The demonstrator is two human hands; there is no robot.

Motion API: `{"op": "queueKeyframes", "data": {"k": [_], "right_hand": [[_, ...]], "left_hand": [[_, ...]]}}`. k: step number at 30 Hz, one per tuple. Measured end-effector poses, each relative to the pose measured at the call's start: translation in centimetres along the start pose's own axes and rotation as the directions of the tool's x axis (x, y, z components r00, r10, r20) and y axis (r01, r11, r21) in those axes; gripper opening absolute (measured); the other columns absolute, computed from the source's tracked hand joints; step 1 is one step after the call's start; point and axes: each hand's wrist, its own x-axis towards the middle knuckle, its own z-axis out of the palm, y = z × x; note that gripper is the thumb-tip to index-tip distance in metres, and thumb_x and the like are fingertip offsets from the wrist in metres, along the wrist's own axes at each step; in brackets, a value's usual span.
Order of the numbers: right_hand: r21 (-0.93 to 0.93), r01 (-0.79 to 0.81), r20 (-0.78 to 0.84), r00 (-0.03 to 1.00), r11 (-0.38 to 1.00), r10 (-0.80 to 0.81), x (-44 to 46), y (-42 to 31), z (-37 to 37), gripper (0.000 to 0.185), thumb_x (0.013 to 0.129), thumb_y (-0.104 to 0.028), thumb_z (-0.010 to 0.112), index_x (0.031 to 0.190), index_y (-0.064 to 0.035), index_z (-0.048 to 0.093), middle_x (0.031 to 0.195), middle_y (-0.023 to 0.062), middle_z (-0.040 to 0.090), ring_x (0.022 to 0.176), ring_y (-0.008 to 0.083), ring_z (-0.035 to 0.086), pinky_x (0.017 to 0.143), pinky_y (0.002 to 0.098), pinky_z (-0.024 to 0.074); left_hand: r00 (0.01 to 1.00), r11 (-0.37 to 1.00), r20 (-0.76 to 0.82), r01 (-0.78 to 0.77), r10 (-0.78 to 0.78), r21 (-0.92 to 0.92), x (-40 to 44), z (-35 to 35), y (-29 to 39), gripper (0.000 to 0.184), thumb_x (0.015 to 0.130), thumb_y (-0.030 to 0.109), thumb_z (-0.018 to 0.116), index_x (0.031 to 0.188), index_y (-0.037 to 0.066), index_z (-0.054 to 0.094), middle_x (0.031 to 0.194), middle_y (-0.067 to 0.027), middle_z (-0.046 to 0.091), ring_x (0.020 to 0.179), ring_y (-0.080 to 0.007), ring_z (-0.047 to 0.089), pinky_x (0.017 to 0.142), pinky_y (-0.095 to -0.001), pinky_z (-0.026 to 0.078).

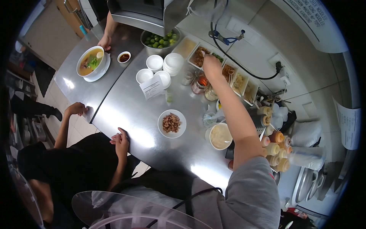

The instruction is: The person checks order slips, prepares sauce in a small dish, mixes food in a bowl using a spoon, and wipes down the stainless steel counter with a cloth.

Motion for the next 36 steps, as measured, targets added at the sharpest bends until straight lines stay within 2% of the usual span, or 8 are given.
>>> {"op": "queueKeyframes", "data": {"k": [14,16,20,22,28,31,34,36], "right_hand": [[0.472,-0.230,0.115,0.973,0.851,0.199,1.2,2.3,2.0,0.022,0.063,-0.004,0.054,0.082,-0.0002,0.063,0.077,0.0179,0.061,0.073,0.0293,0.061,0.070,0.0354,0.0479],[0.423,-0.417,0.428,0.874,0.805,0.228,1.8,2.2,-1.2,0.019,0.064,-0.004,0.054,0.081,0.0002,0.063,0.074,0.0178,0.062,0.064,0.0256,0.062,0.067,0.0335,0.0486],[0.459,-0.484,0.435,0.854,0.745,0.287,2.3,2.4,-0.1,0.016,0.070,-0.003,0.051,0.080,0.0039,0.062,0.069,0.0176,0.061,0.054,0.0227,0.062,0.062,0.0305,0.0503],[0.666,-0.638,0.516,0.768,0.386,0.380,2.2,2.5,0.8,0.016,0.076,0.002,0.046,0.081,0.0075,0.060,0.075,0.0180,0.060,0.059,0.0224,0.062,0.062,0.0268,0.0522],[0.718,-0.692,0.669,0.660,-0.069,0.343,0.2,4.6,2.3,0.017,0.081,0.005,0.043,0.090,0.0096,0.056,0.093,0.0171,0.055,0.076,0.0223,0.061,0.064,0.0239,0.0535],[0.751,-0.653,0.636,0.679,-0.094,0.366,-0.1,4.4,1.9,0.018,0.081,0.004,0.044,0.094,0.0087,0.055,0.091,0.0154,0.055,0.076,0.0213,0.060,0.064,0.0235,0.0531],[0.780,-0.622,0.558,0.742,0.071,0.372,-0.1,4.7,2.8,0.020,0.082,0.003,0.044,0.097,0.0061,0.055,0.089,0.0131,0.057,0.075,0.0191,0.060,0.065,0.0226,0.0524],[0.788,-0.597,0.517,0.775,0.153,0.362,-0.1,5.0,3.4,0.019,0.083,0.001,0.045,0.098,0.0055,0.055,0.089,0.0125,0.058,0.075,0.0177,0.060,0.066,0.0223,0.0521]], "left_hand": [[0.993,0.999,-0.107,-0.049,0.047,-0.019,-0.3,0.4,-1.1,0.026,0.089,0.005,0.037,0.113,-0.001,0.044,0.072,-0.0114,0.056,0.057,-0.0159,0.059,0.054,-0.0213,0.051],[0.989,0.997,-0.125,-0.076,0.073,-0.018,-0.3,0.6,-1.1,0.025,0.089,0.004,0.038,0.113,0.000,0.044,0.071,-0.0103,0.056,0.056,-0.0151,0.059,0.052,-0.0206,0.050],[0.989,0.998,-0.133,-0.062,0.058,-0.031,-0.2,0.7,-1.0,0.025,0.089,0.005,0.039,0.113,0.000,0.044,0.070,-0.0100,0.056,0.055,-0.0150,0.059,0.050,-0.0202,0.050],[0.988,0.997,-0.137,-0.076,0.073,-0.016,-0.1,0.7,-0.9,0.025,0.089,0.005,0.039,0.113,0.000,0.045,0.070,-0.0097,0.056,0.053,-0.0150,0.059,0.049,-0.0202,0.050],[0.987,0.996,-0.147,-0.071,0.062,-0.054,0.0,0.6,-1.4,0.025,0.088,0.005,0.039,0.112,0.000,0.045,0.069,-0.0089,0.056,0.052,-0.0148,0.058,0.049,-0.0200,0.050],[0.988,0.997,-0.136,-0.072,0.076,0.032,0.1,0.5,-1.3,0.025,0.088,0.005,0.039,0.111,-0.002,0.045,0.070,-0.0102,0.056,0.052,-0.0160,0.058,0.047,-0.0207,0.050],[0.988,0.985,-0.154,-0.027,0.001,-0.170,-0.1,0.7,-0.4,0.024,0.089,0.005,0.039,0.111,-0.003,0.044,0.071,-0.0118,0.056,0.052,-0.0180,0.059,0.046,-0.0214,0.050],[0.988,0.994,-0.143,-0.065,0.052,-0.087,-0.1,0.6,-1.1,0.024,0.089,0.005,0.037,0.110,-0.004,0.043,0.072,-0.0139,0.057,0.053,-0.0201,0.060,0.047,-0.0231,0.052]]}}
